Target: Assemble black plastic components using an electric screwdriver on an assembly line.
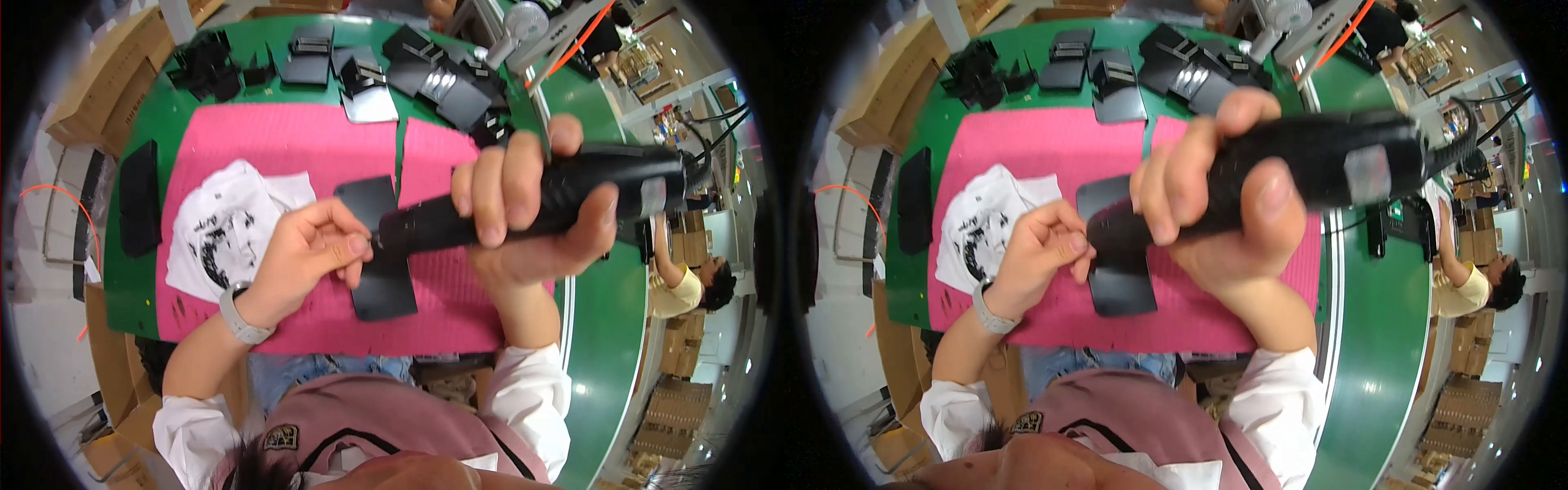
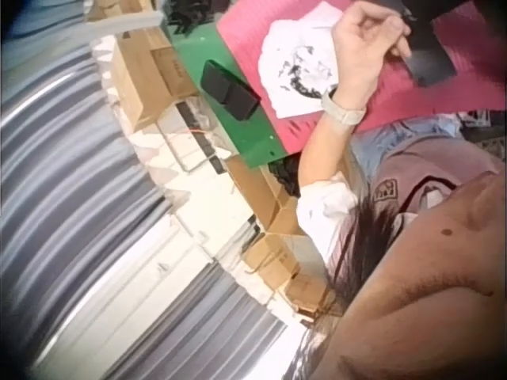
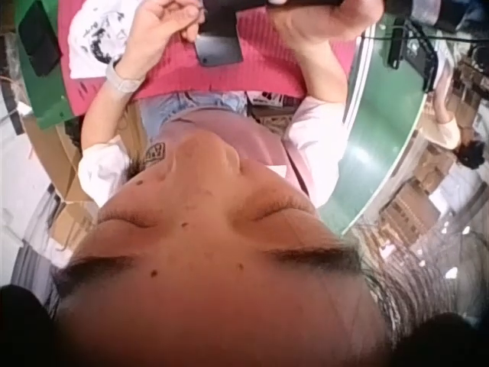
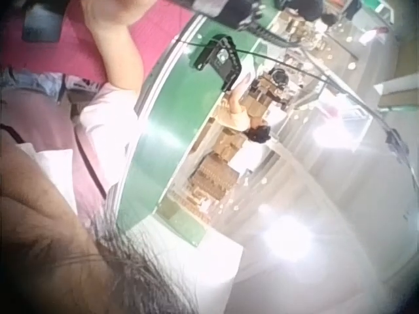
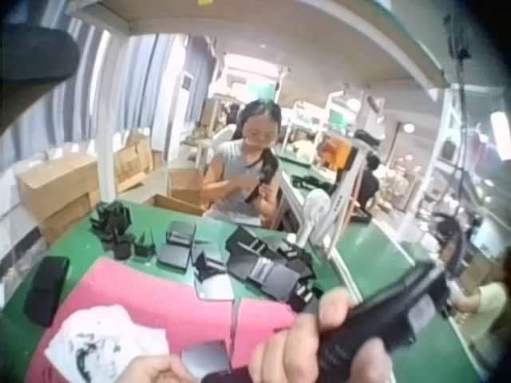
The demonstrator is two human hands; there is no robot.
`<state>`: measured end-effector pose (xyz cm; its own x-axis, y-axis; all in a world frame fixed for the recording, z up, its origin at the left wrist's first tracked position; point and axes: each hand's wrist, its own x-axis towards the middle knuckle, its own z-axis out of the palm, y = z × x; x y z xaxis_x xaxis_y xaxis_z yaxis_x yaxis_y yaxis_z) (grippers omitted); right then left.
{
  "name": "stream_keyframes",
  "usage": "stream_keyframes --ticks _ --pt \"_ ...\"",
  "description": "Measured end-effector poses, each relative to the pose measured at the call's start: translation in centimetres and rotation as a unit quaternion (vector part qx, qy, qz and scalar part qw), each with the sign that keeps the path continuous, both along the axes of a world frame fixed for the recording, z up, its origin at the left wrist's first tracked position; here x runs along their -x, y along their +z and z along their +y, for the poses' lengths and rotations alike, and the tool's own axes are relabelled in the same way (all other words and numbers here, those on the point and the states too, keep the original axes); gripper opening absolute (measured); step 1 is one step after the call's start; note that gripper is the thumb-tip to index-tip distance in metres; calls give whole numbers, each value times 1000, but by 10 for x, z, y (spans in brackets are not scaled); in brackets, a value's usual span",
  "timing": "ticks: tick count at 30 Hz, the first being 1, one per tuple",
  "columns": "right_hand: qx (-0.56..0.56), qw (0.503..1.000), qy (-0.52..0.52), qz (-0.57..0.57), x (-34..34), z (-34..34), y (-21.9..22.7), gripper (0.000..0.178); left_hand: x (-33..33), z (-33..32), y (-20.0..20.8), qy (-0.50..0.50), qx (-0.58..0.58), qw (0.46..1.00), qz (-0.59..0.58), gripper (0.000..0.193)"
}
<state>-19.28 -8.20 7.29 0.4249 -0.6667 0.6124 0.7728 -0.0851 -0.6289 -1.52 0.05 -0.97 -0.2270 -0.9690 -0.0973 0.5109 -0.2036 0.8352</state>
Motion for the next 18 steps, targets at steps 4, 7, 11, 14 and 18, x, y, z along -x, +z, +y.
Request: stream_keyframes --ticks 4,7,11,14,18 --pt "-45 996 49 51 6 -9 5 43 6 -7 -4 112 246 957 -101 7" --pt "37 991 36 125 21 -18 -2 43 -2 -6 -1 192 240 915 -262 4" --pt "48 988 -3 147 21 -15 -10 42 0 2 -4 140 148 893 -401 5" --pt "53 983 -25 173 18 -13 -12 41 6 5 -7 138 142 900 -389 5" --pt "44 978 -49 196 14 -10 -15 39 10 6 -9 109 133 907 -385 6"
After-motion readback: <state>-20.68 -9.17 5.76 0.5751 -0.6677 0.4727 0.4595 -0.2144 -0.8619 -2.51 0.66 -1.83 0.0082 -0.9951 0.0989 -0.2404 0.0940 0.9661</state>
